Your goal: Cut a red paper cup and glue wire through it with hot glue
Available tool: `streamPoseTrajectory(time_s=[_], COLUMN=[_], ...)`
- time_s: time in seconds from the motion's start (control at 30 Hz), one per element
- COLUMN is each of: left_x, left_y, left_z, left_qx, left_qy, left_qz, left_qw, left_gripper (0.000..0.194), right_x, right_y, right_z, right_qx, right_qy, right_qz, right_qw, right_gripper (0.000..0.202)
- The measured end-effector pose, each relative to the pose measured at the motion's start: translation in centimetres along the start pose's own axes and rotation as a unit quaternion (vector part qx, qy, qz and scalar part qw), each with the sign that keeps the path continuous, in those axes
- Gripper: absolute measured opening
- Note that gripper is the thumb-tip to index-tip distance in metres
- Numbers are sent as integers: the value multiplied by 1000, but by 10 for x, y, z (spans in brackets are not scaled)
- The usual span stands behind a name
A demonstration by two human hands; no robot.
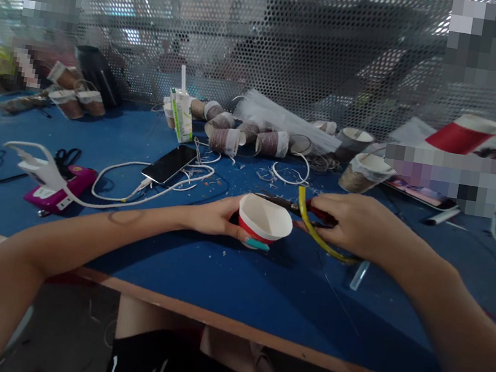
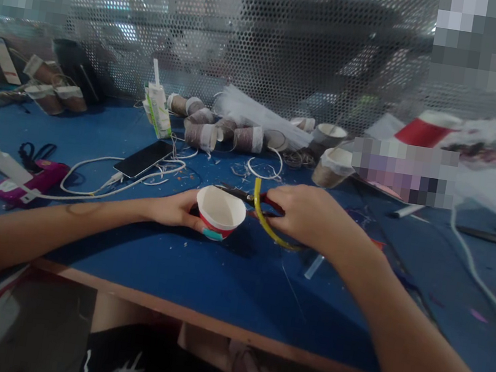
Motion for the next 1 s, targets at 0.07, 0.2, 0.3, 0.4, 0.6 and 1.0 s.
streamPoseTrajectory(time_s=[0.07,0.2,0.3,0.4,0.6,1.0], left_x=[1,5,8,8,5,3], left_y=[1,0,-1,-1,-2,-1], left_z=[0,0,0,0,0,1], left_qx=[4,2,0,-5,-8,-10], left_qy=[-7,-20,-25,-21,-6,-2], left_qz=[-14,-25,-23,-20,-17,-8], left_qw=[1000,999,999,1000,1000,1000], left_gripper=[70,77,79,77,73,69], right_x=[1,1,0,-4,-5,-4], right_y=[3,8,8,5,4,-6], right_z=[2,5,5,3,0,0], right_qx=[1,-5,-4,-4,-3,4], right_qy=[-14,-32,-34,-29,-27,17], right_qz=[-9,-16,-6,-10,-3,-7], right_qw=[1000,999,999,1000,1000,1000], right_gripper=[27,28,30,31,30,34])
Point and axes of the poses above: each hand's wrist, its own z-axis away from the middle knuckle, its own y-axis out of the back of the hand, x = y × z, the point moved 10 cm from there along -z, towards the middle knuckle, and after that the axes turned 4 degrees about x, right-handed, at the moved point
